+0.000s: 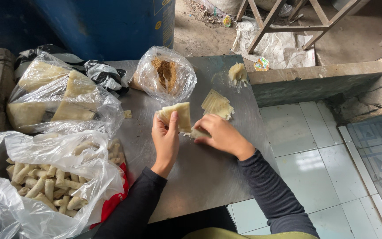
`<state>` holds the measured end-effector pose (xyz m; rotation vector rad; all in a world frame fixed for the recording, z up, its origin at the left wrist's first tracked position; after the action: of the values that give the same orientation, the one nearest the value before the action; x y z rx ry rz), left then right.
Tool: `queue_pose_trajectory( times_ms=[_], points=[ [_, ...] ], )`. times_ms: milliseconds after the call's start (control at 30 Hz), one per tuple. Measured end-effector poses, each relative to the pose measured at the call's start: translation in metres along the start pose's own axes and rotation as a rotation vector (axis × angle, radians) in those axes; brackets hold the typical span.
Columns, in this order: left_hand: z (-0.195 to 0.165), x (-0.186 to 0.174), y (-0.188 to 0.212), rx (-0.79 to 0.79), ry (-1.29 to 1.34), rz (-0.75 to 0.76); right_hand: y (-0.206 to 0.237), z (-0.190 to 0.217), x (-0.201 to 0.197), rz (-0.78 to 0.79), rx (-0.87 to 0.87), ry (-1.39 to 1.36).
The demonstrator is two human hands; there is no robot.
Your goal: The person pinches pieces from a block of dough, presses each piece into a thin wrapper on the metal table, spoons brown filling from a plastic bag onto the wrapper, folds the wrapper over the filling, and places the folded pastry into a plastic bag filled with finished pastries.
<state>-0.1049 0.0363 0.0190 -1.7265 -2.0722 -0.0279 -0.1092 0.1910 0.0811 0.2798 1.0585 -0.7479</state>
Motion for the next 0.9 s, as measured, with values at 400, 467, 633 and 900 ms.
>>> queue_pose_trajectory(
  times_ms=[400, 467, 633, 900],
  points=[
    [-0.005, -0.002, -0.001, -0.042, 0.099, 0.001, 0.019, -0.108, 0.011, -0.314, 0.304, -1.647],
    [-0.005, -0.002, -0.002, -0.047, 0.106, 0.001, 0.024, -0.118, 0.004, -0.377, 0.355, -1.753],
    [-0.001, -0.001, -0.002, -0.052, 0.112, 0.009, 0.035, -0.134, -0.012, -0.511, 0.295, -1.797],
    [0.001, 0.0, 0.0, -0.043, 0.05, 0.014, 0.049, -0.098, -0.069, -0.581, 0.353, -0.173]
  ],
)
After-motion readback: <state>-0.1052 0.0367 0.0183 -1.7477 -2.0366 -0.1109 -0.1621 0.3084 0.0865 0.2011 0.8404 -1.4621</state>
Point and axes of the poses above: each hand's wrist, its own y-axis away from the middle knuckle, its own x-axis out of the palm, z = x × y, the point moved 9 cm from there along -y, towards the middle knuckle, and after that the axes turned 8 degrees about z, right-handed, at the moved point
